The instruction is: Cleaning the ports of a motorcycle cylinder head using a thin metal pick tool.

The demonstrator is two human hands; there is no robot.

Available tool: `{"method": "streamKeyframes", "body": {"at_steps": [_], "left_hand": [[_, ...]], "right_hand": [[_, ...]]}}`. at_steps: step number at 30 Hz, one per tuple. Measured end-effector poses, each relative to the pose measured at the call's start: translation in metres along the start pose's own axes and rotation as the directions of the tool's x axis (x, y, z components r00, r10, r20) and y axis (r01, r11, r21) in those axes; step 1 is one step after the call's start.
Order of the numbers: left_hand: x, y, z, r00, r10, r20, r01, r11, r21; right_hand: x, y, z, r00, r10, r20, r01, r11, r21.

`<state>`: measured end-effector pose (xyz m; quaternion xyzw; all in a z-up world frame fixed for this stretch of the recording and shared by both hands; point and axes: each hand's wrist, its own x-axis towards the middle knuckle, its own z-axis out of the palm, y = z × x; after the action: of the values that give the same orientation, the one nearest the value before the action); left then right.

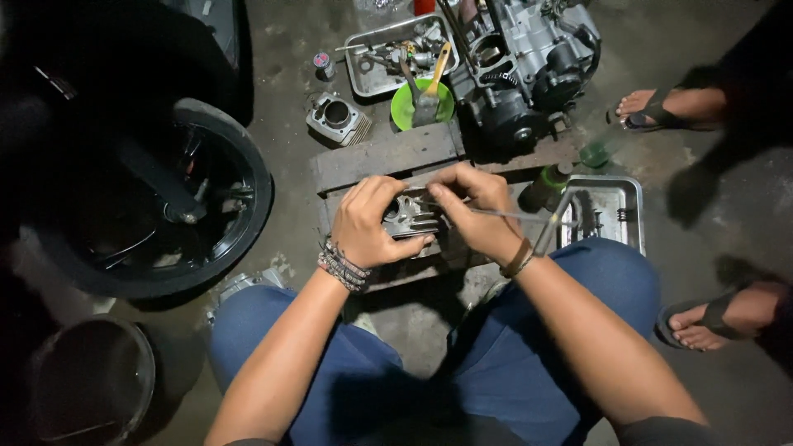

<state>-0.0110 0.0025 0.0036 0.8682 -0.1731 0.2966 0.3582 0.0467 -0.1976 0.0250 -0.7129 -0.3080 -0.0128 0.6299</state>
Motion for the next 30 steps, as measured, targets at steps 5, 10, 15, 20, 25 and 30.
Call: {"method": "streamKeyframes", "body": {"at_steps": [5,10,15,20,25,30], "left_hand": [[0.000,-0.001,0.000,1.000,-0.001,-0.002,0.001,1.000,0.006],[0.001,-0.001,-0.001,1.000,-0.002,-0.001,0.002,1.000,0.016],[0.002,-0.001,-0.002,1.000,0.019,0.015,-0.019,1.000,0.016],[0.000,-0.004,-0.001,1.000,-0.009,-0.005,0.009,1.000,0.017],[-0.001,-0.005,-0.003,1.000,0.010,0.024,-0.010,1.000,0.014],[0.000,-0.007,0.001,0.999,0.033,0.028,-0.034,0.999,0.032]], "right_hand": [[-0.003,0.009,0.002,1.000,-0.006,0.028,0.005,1.000,0.014],[-0.003,-0.001,-0.001,1.000,-0.007,-0.004,0.007,0.999,-0.054],[-0.007,0.016,0.001,0.998,0.052,0.026,-0.053,0.998,0.044],[-0.004,0.011,0.000,0.999,-0.027,0.040,0.028,0.999,-0.041],[-0.007,0.019,-0.001,0.996,0.039,0.077,-0.041,0.999,0.030],[-0.001,0.001,-0.006,0.997,-0.002,0.077,0.009,0.995,-0.095]]}}
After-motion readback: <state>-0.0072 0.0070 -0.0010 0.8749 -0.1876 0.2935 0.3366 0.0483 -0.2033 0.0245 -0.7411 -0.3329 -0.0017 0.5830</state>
